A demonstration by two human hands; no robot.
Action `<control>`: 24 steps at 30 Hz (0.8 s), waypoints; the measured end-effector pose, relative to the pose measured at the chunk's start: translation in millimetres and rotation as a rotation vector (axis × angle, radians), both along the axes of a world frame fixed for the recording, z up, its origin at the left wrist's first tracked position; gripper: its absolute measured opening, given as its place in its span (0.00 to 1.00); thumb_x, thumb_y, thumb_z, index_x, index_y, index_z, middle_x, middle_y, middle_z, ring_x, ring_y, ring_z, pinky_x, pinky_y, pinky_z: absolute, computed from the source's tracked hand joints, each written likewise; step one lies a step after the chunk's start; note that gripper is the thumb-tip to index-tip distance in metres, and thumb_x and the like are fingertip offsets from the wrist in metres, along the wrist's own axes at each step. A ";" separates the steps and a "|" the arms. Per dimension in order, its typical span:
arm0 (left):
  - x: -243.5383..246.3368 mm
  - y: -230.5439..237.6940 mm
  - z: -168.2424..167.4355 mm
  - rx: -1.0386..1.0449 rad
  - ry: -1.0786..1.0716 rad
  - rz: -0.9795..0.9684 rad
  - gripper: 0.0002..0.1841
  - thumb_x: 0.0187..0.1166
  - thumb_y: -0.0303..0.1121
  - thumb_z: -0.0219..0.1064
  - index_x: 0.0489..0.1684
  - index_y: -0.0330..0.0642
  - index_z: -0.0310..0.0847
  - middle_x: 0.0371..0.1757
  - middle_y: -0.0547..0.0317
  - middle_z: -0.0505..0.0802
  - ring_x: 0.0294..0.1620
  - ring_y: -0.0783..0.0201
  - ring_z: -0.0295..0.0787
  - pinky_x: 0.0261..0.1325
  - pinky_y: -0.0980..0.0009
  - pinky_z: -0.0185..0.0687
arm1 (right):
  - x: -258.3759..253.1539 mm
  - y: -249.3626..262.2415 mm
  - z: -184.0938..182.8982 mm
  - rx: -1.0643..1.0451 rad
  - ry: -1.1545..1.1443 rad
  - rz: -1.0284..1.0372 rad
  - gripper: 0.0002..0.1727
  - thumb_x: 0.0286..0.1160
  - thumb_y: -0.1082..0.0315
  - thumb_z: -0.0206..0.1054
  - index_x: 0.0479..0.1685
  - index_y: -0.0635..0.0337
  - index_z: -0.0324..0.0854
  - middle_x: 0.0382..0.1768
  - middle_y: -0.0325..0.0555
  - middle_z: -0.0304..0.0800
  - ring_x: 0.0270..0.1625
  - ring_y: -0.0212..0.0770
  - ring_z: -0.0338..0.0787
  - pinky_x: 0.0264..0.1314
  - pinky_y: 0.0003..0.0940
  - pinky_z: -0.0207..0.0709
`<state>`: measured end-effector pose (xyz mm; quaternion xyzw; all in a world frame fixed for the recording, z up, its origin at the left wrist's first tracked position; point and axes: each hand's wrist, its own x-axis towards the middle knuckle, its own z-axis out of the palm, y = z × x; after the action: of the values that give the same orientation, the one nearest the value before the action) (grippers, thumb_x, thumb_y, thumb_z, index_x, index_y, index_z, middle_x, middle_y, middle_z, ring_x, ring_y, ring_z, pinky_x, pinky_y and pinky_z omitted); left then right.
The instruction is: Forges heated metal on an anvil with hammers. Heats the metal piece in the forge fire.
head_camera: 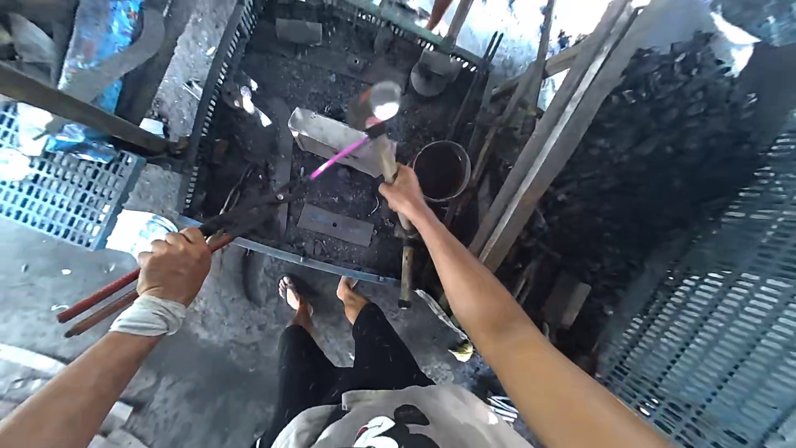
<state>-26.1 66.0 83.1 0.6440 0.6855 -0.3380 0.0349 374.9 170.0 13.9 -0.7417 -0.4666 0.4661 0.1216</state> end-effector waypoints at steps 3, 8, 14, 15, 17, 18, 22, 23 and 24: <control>-3.7 3.1 3.8 -0.073 -0.037 0.055 0.17 0.84 0.26 0.63 0.64 0.24 0.72 0.50 0.26 0.87 0.53 0.26 0.88 0.43 0.37 0.85 | -4.4 -21.9 11.6 -0.203 0.061 -0.067 0.24 0.62 0.68 0.72 0.62 0.58 0.78 0.32 0.56 0.86 0.22 0.49 0.86 0.25 0.47 0.82; -34.6 16.6 -24.1 -0.389 -0.524 0.151 0.18 0.85 0.35 0.62 0.63 0.29 0.78 0.54 0.27 0.90 0.56 0.28 0.89 0.56 0.29 0.82 | 3.9 -43.9 109.3 -0.107 0.127 -0.072 0.19 0.65 0.69 0.72 0.56 0.62 0.79 0.25 0.50 0.85 0.19 0.43 0.85 0.22 0.39 0.83; -10.3 -61.9 -105.0 -0.488 -0.847 0.515 0.30 0.91 0.54 0.53 0.64 0.31 0.81 0.55 0.30 0.90 0.59 0.34 0.89 0.64 0.32 0.80 | -16.8 -41.8 226.8 0.239 -0.066 -0.129 0.20 0.67 0.65 0.73 0.59 0.57 0.80 0.30 0.51 0.89 0.20 0.47 0.87 0.22 0.47 0.85; -5.6 -68.7 -107.1 -0.478 -0.836 0.542 0.31 0.91 0.56 0.52 0.64 0.31 0.81 0.55 0.30 0.90 0.59 0.34 0.89 0.63 0.32 0.80 | -24.2 -36.0 230.9 0.306 -0.077 -0.150 0.19 0.68 0.65 0.72 0.58 0.56 0.79 0.30 0.50 0.89 0.19 0.47 0.87 0.20 0.46 0.85; -4.8 -76.6 -113.6 -0.485 -0.798 0.551 0.32 0.90 0.58 0.52 0.66 0.33 0.80 0.55 0.32 0.91 0.60 0.35 0.90 0.64 0.33 0.81 | -40.9 -19.8 213.8 0.441 -0.047 -0.193 0.18 0.65 0.68 0.70 0.56 0.57 0.78 0.28 0.49 0.87 0.17 0.45 0.85 0.17 0.44 0.83; -8.5 -76.8 -118.7 -0.493 -0.776 0.545 0.31 0.90 0.58 0.52 0.66 0.35 0.80 0.55 0.33 0.92 0.59 0.36 0.90 0.63 0.33 0.82 | -50.3 -11.1 193.5 0.471 -0.021 -0.208 0.18 0.65 0.69 0.69 0.57 0.59 0.78 0.28 0.49 0.85 0.17 0.45 0.84 0.18 0.44 0.82; -31.5 -66.9 -136.1 -0.512 -0.721 0.499 0.25 0.91 0.52 0.53 0.64 0.37 0.81 0.52 0.35 0.92 0.56 0.37 0.91 0.59 0.34 0.83 | -89.8 2.9 39.2 0.250 0.086 -0.327 0.16 0.71 0.67 0.69 0.57 0.60 0.77 0.26 0.53 0.82 0.19 0.49 0.81 0.19 0.46 0.77; -36.8 -64.9 -137.5 -0.513 -0.716 0.484 0.24 0.91 0.51 0.54 0.63 0.38 0.81 0.52 0.35 0.92 0.56 0.36 0.91 0.59 0.34 0.83 | -93.8 0.6 -3.5 0.084 0.096 -0.349 0.21 0.71 0.64 0.69 0.62 0.59 0.76 0.29 0.55 0.83 0.22 0.50 0.83 0.22 0.49 0.78; -42.8 -64.3 -137.7 -0.507 -0.714 0.466 0.24 0.91 0.51 0.54 0.63 0.38 0.81 0.51 0.35 0.92 0.55 0.36 0.92 0.58 0.34 0.84 | -93.9 -2.7 -36.3 -0.030 0.085 -0.348 0.23 0.69 0.63 0.71 0.63 0.59 0.76 0.31 0.57 0.84 0.23 0.52 0.84 0.24 0.51 0.80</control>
<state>-68.9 1.7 -54.6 0.5206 0.6527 -0.2355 0.4975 281.0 167.3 -22.4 -0.7927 -0.3184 0.4760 0.2091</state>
